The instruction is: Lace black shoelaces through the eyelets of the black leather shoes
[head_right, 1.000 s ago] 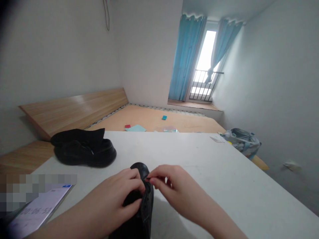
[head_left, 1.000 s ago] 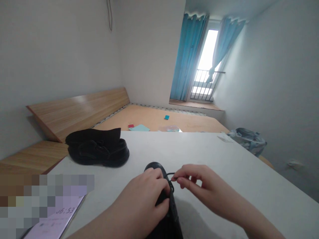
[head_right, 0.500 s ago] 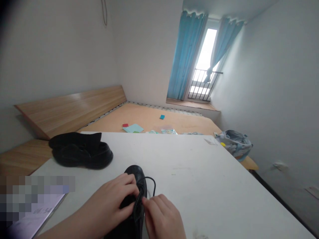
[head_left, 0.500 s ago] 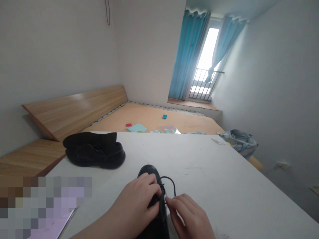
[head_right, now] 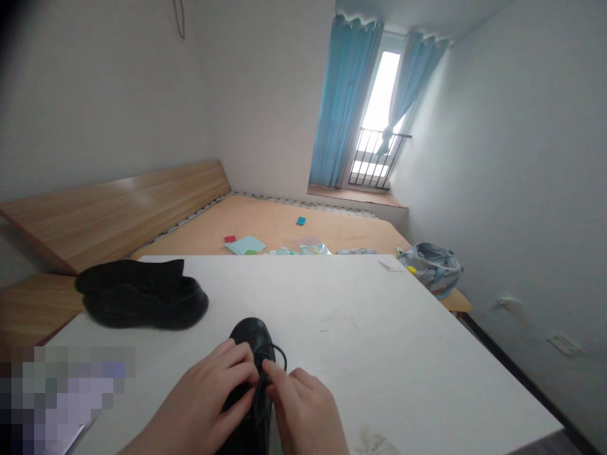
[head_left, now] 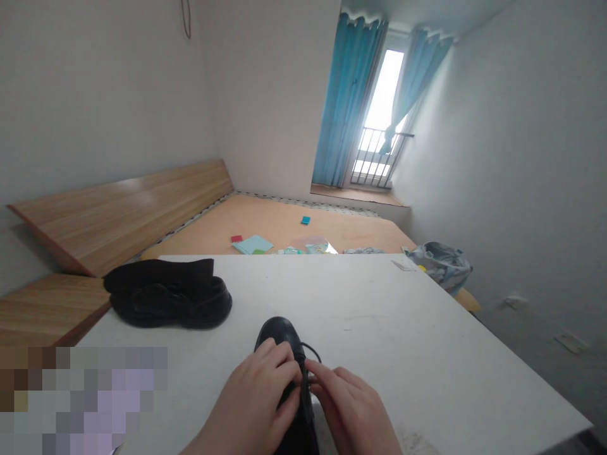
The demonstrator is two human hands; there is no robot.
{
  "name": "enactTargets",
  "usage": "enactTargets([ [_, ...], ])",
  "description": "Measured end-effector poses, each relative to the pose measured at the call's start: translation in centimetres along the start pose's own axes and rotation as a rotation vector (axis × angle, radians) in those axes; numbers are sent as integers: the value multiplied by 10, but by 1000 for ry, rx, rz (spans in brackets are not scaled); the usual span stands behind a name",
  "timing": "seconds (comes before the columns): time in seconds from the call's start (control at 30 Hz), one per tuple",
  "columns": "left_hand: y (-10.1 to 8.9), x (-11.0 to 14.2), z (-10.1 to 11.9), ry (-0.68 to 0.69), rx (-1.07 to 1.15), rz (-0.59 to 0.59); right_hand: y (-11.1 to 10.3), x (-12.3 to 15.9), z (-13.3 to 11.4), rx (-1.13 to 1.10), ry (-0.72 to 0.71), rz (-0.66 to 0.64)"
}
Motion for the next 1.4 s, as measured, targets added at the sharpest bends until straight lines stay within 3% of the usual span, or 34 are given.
enactTargets([
  [0.1, -12, 8, 0, 41, 23, 121, -5, -8, 2, -115, 48, -53],
  [0.27, -43, 25, 3, 109, 117, 303, -8, -24, -17, -415, 15, -86],
  [0.33, -51, 30, 4, 117, 196, 313, -4, -28, -18, -573, 110, -118],
  [0.43, -57, 37, -3, 112, 321, 308, 3, -26, -7, -855, 386, -202],
  [0.53, -53, 45, -24, 83, 364, 285, -5, -29, 7, -1028, 527, -157],
  [0.63, -43, 55, -51, 26, 338, 261, -13, -40, 14, -835, 488, -127],
  [0.73, -32, 61, -68, -34, 299, 255, -1, -52, 2, -546, 330, -256],
  [0.83, -28, 60, -69, -48, 244, 254, 18, -58, -17, -362, 138, -347],
  [0.93, -29, 55, -63, -7, 205, 251, 28, -61, -23, -191, 83, -354],
  [1.2, -33, 55, -58, 52, 237, 257, 32, -60, -17, -233, 68, -375],
  [1.4, -33, 50, -59, -31, 238, 268, 34, -57, -18, -228, 68, -349],
])
Point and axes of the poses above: each hand's wrist, its own x-axis away from the middle knuckle, its own y-axis out of the palm, z = x × y, the point moved 7 cm from there along -x, towards the middle knuckle, and after that the axes turned 1 degree about y, right-handed, at the moved point
